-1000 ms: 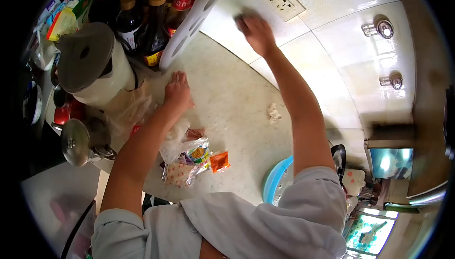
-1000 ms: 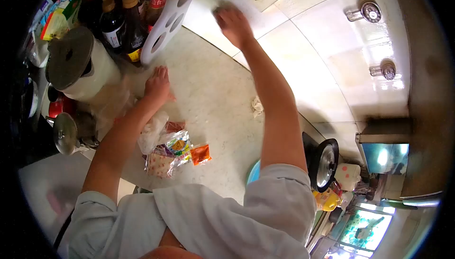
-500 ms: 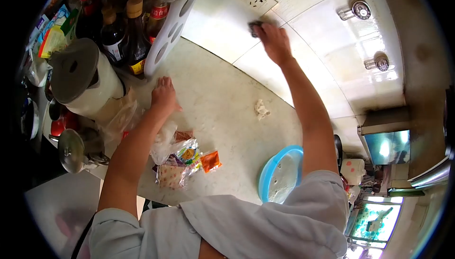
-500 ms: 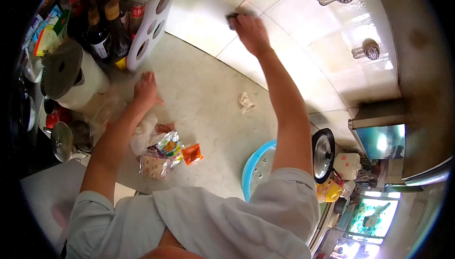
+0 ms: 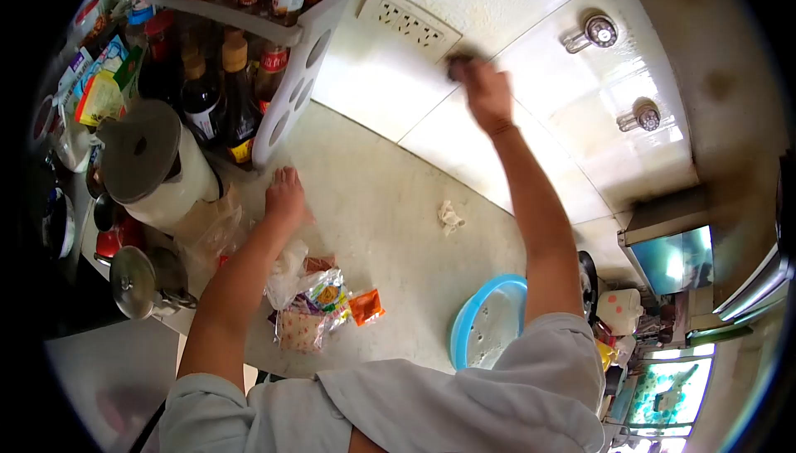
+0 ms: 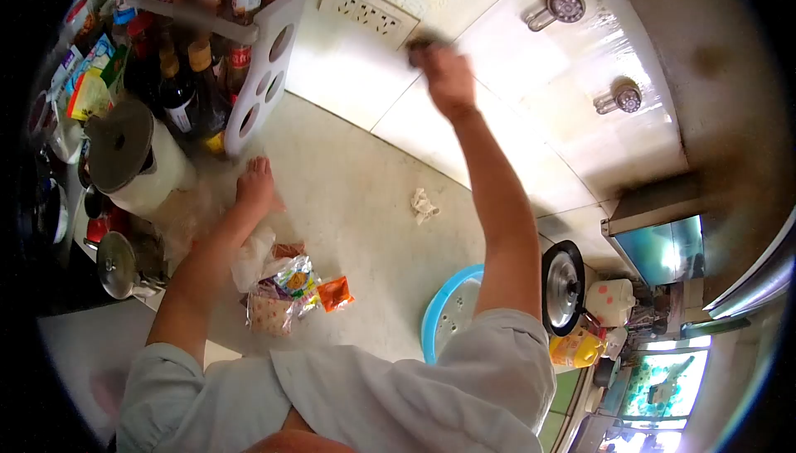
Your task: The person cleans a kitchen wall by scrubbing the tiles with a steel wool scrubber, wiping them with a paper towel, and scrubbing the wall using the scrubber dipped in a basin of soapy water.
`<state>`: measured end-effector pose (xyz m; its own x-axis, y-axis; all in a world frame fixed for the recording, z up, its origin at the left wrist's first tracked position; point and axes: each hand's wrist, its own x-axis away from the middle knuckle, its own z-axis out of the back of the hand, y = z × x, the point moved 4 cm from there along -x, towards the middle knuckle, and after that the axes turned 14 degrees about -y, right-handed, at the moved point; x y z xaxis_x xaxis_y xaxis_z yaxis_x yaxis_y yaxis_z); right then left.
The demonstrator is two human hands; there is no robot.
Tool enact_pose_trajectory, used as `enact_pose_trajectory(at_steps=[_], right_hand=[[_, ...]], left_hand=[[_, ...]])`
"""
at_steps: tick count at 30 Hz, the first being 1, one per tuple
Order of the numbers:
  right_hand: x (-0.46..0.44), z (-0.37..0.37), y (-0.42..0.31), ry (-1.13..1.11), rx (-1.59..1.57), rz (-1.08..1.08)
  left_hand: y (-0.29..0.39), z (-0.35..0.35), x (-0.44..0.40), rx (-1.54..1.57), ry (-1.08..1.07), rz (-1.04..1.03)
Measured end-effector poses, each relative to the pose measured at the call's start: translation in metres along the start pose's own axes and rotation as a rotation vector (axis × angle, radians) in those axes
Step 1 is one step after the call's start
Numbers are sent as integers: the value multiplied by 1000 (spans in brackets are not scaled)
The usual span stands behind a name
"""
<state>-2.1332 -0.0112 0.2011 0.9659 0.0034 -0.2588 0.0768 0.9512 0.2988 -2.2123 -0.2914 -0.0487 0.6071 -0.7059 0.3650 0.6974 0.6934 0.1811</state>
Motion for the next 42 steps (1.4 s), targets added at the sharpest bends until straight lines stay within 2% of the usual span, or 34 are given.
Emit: enact_pose_trajectory(at_steps=[1, 3, 4, 5, 7, 8, 10, 13, 15, 20, 23, 25, 27, 29, 30, 32, 33, 35, 38, 39, 41, 42], right_hand=[[-6, 30, 8, 208, 181, -45], [-10, 69, 11, 542, 340, -32], [-6, 55, 12, 562, 395, -1], [2, 5, 44, 318, 48, 2], [29, -12, 0, 165, 341, 234], [33, -7, -3, 176, 348, 238], [35, 3, 4, 171, 262, 76], [3, 45, 2, 420, 250, -58], [-35, 56, -8, 466, 226, 58], [-139, 48, -66, 417, 187, 147], [-165, 47, -90, 359, 197, 128], [-158, 52, -84, 329, 196, 96], [-124, 58, -62, 431, 189, 170], [-84, 54, -35, 373, 256, 121], [-81, 65, -34, 383, 268, 127], [-76, 73, -34, 243, 393, 155], [-93, 85, -30, 341, 471, 192], [-135, 125, -19, 578, 522, 79], [-171, 179, -25, 896, 410, -60], [-174, 169, -30, 894, 407, -61], [-182, 130, -33, 733, 329, 21], [-180, 99, -43, 645, 311, 142]], left_hand=[[1, 0, 0, -3, -35, 0], [1, 3, -1, -6, -59, -5], [2, 4, 0, -3, -87, -6], [2, 3, 0, 0, -79, -8], [1, 0, -1, -11, -56, 1], [0, -2, -4, -10, -44, 5], [0, -7, -6, -40, -16, -9], [2, -2, 1, -76, -7, -25], [3, 0, 2, -72, -13, -31], [0, -5, -3, -84, 29, -16], [1, -1, -1, -57, -15, -13], [-2, 0, 2, 37, -43, -52], [-2, -8, -2, 27, 1, -37], [-4, -6, -1, 25, 45, -20], [-2, -2, -1, 1, 0, -7], [1, -1, 0, -31, -50, -3], [1, -3, -2, -31, -64, -7], [-1, -5, -5, -27, -77, 3], [2, -1, -2, -93, -63, -3], [3, 4, 1, -106, -90, 8], [4, 7, 3, -120, -119, 13], [4, 7, 2, -99, -126, 13]])
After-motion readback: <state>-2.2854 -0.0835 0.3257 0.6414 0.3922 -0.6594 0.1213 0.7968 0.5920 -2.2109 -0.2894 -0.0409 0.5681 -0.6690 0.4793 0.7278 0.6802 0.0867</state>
